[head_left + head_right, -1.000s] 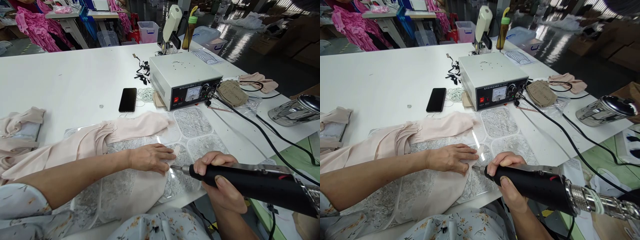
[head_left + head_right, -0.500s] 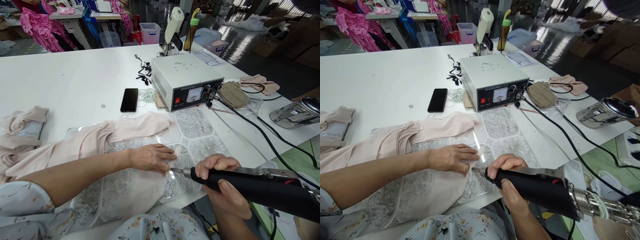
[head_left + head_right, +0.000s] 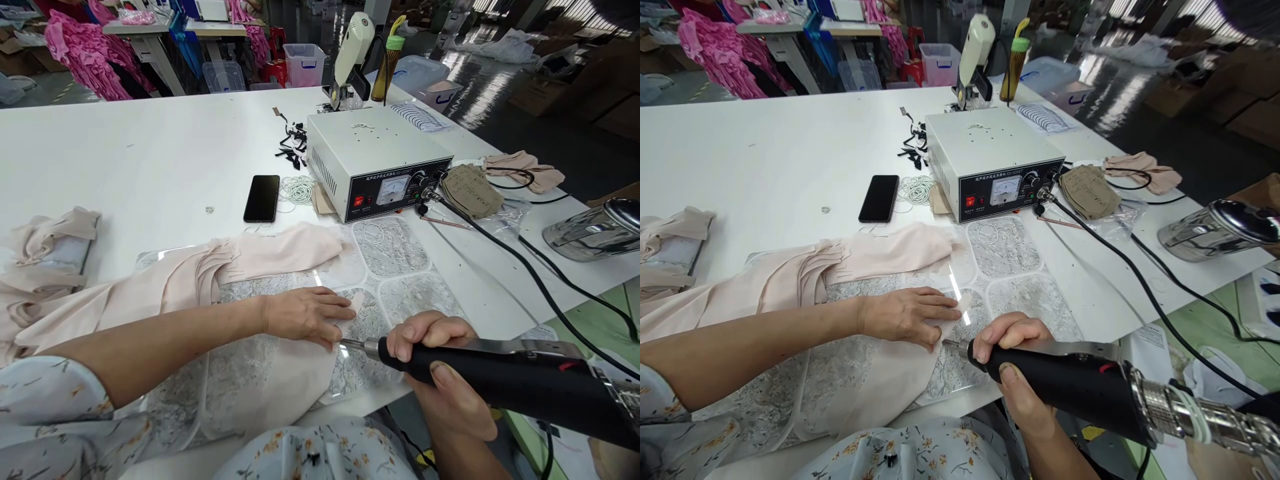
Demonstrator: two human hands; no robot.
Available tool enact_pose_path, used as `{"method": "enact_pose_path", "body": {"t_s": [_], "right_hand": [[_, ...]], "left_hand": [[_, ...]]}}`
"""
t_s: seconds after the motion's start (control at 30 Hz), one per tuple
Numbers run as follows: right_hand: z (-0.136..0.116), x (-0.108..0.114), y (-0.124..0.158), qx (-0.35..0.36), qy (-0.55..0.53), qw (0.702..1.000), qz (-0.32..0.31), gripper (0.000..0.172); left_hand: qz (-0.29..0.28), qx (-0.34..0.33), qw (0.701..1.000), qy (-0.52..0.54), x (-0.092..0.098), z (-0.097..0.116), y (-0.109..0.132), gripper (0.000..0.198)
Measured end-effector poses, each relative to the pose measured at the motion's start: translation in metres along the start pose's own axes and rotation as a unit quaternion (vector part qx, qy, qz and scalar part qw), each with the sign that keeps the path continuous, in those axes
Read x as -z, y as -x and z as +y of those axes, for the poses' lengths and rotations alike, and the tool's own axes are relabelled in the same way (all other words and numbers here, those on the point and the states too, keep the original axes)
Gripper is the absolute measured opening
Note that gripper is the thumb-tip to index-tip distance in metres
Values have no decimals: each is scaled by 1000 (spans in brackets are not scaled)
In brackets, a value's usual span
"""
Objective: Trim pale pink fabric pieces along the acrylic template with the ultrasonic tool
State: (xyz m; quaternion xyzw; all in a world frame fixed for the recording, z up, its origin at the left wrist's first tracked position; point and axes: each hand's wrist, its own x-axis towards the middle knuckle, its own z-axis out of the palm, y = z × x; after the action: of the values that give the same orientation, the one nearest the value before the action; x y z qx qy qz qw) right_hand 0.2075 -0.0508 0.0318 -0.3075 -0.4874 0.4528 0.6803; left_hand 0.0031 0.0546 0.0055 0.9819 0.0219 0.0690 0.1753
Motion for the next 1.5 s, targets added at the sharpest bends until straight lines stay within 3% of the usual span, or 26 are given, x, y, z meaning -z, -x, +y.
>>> {"method": "enact_pose_path", "body": {"t_s": [0.27, 0.47, 0.57, 0.63, 0.73, 0.83, 0.93, 1.07, 1.2, 1.33, 1.5], "right_hand": [[4, 3, 1, 17, -18, 1000, -15, 9], [-2, 12, 1, 45, -26, 998, 37, 10], [1, 14, -6, 69, -33, 994, 76, 13], [8, 12, -12, 76, -31, 993, 88, 14], [22, 8, -20, 87, -11, 993, 84, 15], [30, 7, -22, 85, -2, 994, 67, 16], [27, 14, -16, 74, 0, 996, 58, 14], [8, 28, 3, 42, 19, 998, 46, 12], [-9, 34, 18, 20, 9, 999, 39, 14], [-11, 30, 19, 38, -18, 996, 76, 16], [-4, 27, 12, 58, -44, 989, 128, 19]], "left_hand": [[-21, -9, 999, -38, 0, 3, -2, 18], [-4, 0, 997, -76, 9, 8, 5, 20], [54, 82, 990, -105, 7, 30, 14, 20], [63, 120, 983, -122, 0, 54, 20, 22], [89, 197, 968, -124, -15, 89, 24, 23], [100, 231, 959, -131, -28, 108, 27, 25], [93, 214, 960, -156, -28, 104, 33, 23], [43, 142, 981, -128, -13, 87, 47, 25], [68, 196, 977, -59, -6, 84, 49, 25], [84, 243, 964, -73, -15, 87, 40, 38], [21, 158, 986, -54, -14, 83, 37, 38]]}}
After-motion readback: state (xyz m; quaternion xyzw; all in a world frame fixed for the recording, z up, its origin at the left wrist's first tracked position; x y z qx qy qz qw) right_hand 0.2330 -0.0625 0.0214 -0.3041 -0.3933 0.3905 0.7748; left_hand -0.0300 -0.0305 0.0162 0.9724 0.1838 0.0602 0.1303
